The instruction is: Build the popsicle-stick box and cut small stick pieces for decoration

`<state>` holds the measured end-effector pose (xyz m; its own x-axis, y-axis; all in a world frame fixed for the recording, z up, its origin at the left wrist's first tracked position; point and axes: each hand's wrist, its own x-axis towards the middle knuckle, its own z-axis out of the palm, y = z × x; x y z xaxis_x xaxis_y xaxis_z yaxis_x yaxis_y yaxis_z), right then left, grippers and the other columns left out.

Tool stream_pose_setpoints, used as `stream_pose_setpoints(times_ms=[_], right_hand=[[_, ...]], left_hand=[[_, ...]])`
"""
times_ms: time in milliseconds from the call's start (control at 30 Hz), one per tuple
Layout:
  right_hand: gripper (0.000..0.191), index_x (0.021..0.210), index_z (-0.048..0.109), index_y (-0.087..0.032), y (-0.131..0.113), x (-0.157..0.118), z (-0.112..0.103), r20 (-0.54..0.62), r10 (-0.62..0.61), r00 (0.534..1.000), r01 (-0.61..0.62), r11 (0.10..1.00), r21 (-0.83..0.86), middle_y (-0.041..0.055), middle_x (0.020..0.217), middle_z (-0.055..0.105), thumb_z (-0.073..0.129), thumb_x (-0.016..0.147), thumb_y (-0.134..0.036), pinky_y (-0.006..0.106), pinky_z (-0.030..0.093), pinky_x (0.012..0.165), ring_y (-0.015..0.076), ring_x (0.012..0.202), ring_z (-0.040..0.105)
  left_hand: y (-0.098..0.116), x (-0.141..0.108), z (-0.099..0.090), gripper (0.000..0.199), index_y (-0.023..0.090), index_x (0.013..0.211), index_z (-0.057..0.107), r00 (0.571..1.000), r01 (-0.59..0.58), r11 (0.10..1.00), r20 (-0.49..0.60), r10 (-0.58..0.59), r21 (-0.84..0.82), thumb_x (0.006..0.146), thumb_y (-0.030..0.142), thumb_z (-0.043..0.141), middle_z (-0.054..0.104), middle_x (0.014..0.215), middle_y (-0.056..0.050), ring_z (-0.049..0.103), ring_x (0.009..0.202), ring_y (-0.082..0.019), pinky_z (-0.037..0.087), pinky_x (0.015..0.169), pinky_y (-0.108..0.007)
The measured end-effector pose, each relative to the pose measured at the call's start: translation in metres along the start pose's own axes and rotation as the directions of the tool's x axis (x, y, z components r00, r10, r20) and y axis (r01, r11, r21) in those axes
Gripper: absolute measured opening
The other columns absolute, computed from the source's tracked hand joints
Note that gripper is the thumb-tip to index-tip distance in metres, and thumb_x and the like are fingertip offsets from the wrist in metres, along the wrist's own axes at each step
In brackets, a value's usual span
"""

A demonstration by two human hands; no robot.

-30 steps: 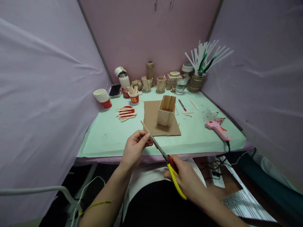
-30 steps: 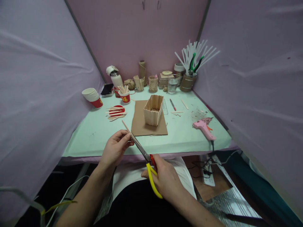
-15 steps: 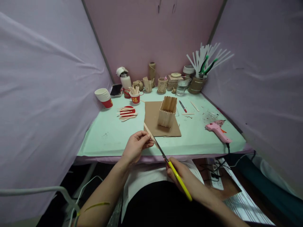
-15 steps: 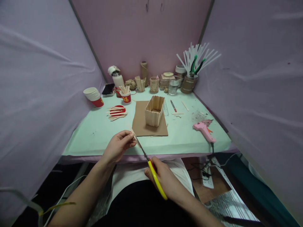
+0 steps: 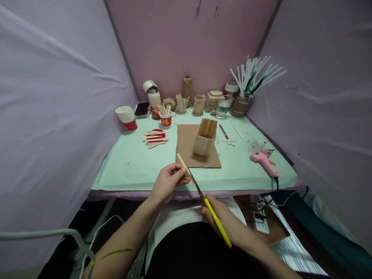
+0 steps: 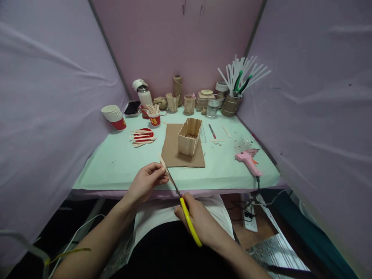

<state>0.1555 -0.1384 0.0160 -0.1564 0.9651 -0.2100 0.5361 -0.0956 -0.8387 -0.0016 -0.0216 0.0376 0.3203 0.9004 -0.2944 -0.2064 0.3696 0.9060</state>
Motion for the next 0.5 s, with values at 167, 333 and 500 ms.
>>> stream_pose_setpoints(times_ms=[167,333,500], right_hand=[[0.020,0.087,0.045,-0.022,-0.0020,0.0004,0.0011,-0.008,0.000,1.000,0.000,1.000,-0.007,-0.0004,0.076,0.055,0.043,0.092,-0.041,0.027,0.036,0.061,0.0154,0.065,0.047],[0.020,0.083,0.044,-0.022,-0.0037,0.0020,0.0055,-0.028,0.069,0.997,-0.070,0.997,-0.026,-0.0024,0.070,0.052,0.044,0.091,-0.041,0.025,0.033,0.059,0.0142,0.062,0.045],[0.019,0.078,0.043,-0.022,-0.0032,0.0002,0.0075,-0.043,0.080,0.996,-0.081,0.997,-0.020,-0.0046,0.065,0.048,0.044,0.090,-0.037,0.024,0.028,0.055,0.0131,0.060,0.042]], left_hand=[[0.0012,-0.0025,0.0016,0.041,0.012,0.070,0.062,1.000,0.014,1.000,0.007,-0.014,0.005,0.053,0.041,0.085,0.066,0.061,-0.001,0.063,0.056,-0.009,0.055,0.057,-0.018],[0.0010,-0.0027,-0.0006,0.041,0.012,0.070,0.062,0.999,0.042,0.999,-0.001,-0.042,-0.012,0.053,0.040,0.086,0.065,0.060,-0.001,0.062,0.057,-0.008,0.055,0.056,-0.017],[-0.0005,-0.0029,-0.0012,0.041,0.012,0.070,0.062,0.999,0.052,0.998,0.006,-0.052,-0.018,0.053,0.040,0.086,0.064,0.061,0.000,0.062,0.057,-0.008,0.055,0.057,-0.017]])
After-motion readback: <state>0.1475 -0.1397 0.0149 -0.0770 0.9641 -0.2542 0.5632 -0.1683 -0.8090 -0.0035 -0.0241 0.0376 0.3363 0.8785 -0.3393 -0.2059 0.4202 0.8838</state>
